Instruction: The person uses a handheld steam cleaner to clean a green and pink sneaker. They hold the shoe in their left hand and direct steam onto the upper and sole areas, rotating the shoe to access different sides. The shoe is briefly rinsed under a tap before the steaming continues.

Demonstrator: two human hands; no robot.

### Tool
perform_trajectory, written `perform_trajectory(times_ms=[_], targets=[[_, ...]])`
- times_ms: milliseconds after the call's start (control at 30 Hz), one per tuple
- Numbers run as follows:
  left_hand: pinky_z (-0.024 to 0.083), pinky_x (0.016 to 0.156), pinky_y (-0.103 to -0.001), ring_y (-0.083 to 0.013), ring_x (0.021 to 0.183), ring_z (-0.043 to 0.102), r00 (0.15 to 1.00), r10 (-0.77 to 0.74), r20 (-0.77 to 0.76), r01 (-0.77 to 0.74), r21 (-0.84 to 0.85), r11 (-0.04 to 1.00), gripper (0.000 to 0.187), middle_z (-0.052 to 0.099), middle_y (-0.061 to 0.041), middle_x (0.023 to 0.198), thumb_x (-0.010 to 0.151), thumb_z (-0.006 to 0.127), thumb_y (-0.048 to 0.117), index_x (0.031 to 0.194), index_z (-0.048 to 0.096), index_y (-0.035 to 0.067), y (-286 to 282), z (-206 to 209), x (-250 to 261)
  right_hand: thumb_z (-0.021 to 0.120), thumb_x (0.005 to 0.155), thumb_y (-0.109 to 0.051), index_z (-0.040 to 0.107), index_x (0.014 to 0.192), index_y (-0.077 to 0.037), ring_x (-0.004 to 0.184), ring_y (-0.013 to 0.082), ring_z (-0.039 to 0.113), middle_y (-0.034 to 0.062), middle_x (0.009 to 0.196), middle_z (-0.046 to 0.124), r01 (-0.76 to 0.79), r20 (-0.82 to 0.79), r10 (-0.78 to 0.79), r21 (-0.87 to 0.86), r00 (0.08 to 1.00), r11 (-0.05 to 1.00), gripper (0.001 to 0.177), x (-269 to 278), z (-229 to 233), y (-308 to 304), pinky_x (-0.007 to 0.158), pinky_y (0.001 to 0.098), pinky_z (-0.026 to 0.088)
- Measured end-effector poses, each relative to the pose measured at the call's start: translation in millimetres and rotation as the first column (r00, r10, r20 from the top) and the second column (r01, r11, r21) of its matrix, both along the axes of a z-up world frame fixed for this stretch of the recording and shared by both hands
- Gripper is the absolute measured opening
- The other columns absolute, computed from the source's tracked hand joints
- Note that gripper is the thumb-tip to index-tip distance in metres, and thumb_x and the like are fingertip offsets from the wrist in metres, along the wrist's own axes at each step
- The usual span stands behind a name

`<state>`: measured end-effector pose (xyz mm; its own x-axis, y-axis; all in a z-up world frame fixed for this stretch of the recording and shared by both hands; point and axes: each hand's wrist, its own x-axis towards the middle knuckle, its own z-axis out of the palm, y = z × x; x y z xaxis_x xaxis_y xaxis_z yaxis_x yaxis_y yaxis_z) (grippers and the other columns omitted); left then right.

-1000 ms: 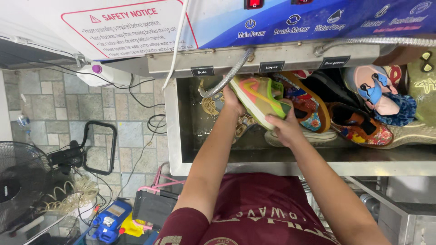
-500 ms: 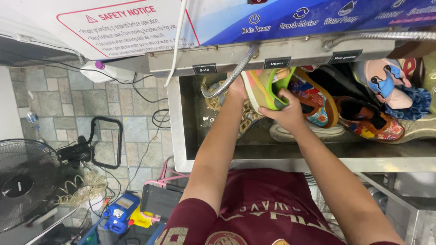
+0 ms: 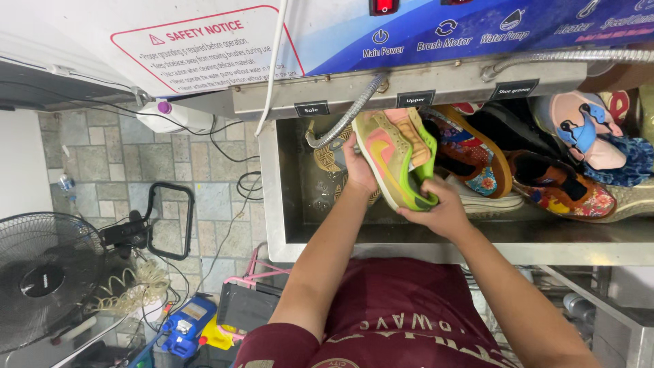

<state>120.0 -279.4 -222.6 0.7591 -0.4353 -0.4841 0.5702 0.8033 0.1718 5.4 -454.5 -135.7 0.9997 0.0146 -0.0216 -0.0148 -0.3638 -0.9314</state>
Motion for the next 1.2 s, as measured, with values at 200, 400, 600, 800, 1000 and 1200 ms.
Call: perform_trajectory(times_ms=[200,400,600,800,1000,1200], targets=[[0.039,0.117,-0.051,-0.0345,0.136,0.053,0.999,0.037,0.002,-0.037,0.041,0.998,0.08,0.055,-0.015,0.147,0.096,0.038,0.069,0.149,0.048,0.01,22.6,24.7,-30.0,0.092,0.066,-0.012,0.035,0.123,-0.014,0.115,0.0184,0.052,0.0048,0.123,0.049,-0.004,-0.028,0.016,0.393,0.999,0.919,0.08,-22.9,-2.8,-3.2,0.097,0.0357,0.047],[0.044,0.111,-0.048,-0.0318,0.134,0.053,0.975,0.166,-0.15,-0.138,0.178,0.974,0.074,0.055,-0.013,0.147,0.101,0.035,0.066,0.146,0.051,0.01,5.8,-5.1,-53.0,0.082,0.083,0.005,0.023,0.156,-0.014,0.145,0.0222,0.044,0.0086,0.149,0.039,0.202,-0.051,-0.255,0.764,0.966,0.612,0.095,-2.0,-52.5,53.0,0.123,0.0419,0.041],[0.051,0.108,-0.047,-0.0286,0.135,0.052,0.9,0.353,-0.255,-0.264,0.325,0.908,0.059,0.055,-0.009,0.142,0.099,0.048,0.056,0.143,0.051,0.016,11.0,-10.7,-61.0,0.082,0.084,0.0,0.028,0.147,-0.009,0.129,0.0236,0.058,0.0128,0.14,0.055,0.561,-0.435,-0.36,0.702,0.825,0.438,0.083,61.0,-76.3,87.5,0.108,0.0407,0.051],[0.046,0.103,-0.044,-0.0226,0.125,0.051,0.917,0.367,-0.156,-0.26,0.464,0.847,0.06,0.053,-0.006,0.14,0.094,0.056,0.057,0.139,0.053,0.016,50.8,24.3,-70.4,0.081,0.08,-0.025,0.032,0.14,-0.012,0.111,0.0214,0.067,0.0066,0.126,0.061,0.57,-0.632,-0.14,0.553,0.762,0.608,0.079,129.4,-69.8,59.6,0.082,0.0395,0.057],[0.044,0.11,-0.038,-0.016,0.13,0.05,0.982,0.191,0.001,-0.168,0.484,0.859,0.046,0.052,0.001,0.144,0.097,0.062,0.051,0.129,0.051,0.019,67.0,48.5,-77.7,0.08,0.081,-0.031,0.055,0.125,-0.011,0.096,0.0173,0.071,0.0044,0.111,0.069,0.465,-0.623,-0.011,0.571,0.782,0.677,0.055,154.9,-68.8,44.6,0.077,0.0335,0.058],[0.048,0.107,-0.044,-0.0212,0.122,0.058,0.98,0.2,0.004,-0.171,0.532,0.829,0.061,0.053,-0.009,0.134,0.086,0.074,0.035,0.132,0.041,0.012,52.6,76.7,-99.8,0.076,0.087,-0.035,0.069,0.112,-0.01,0.091,0.0173,0.066,0.0052,0.104,0.07,0.439,-0.606,0.119,0.684,0.787,0.582,0.037,157.2,-81.3,31.4,0.078,0.0326,0.049]])
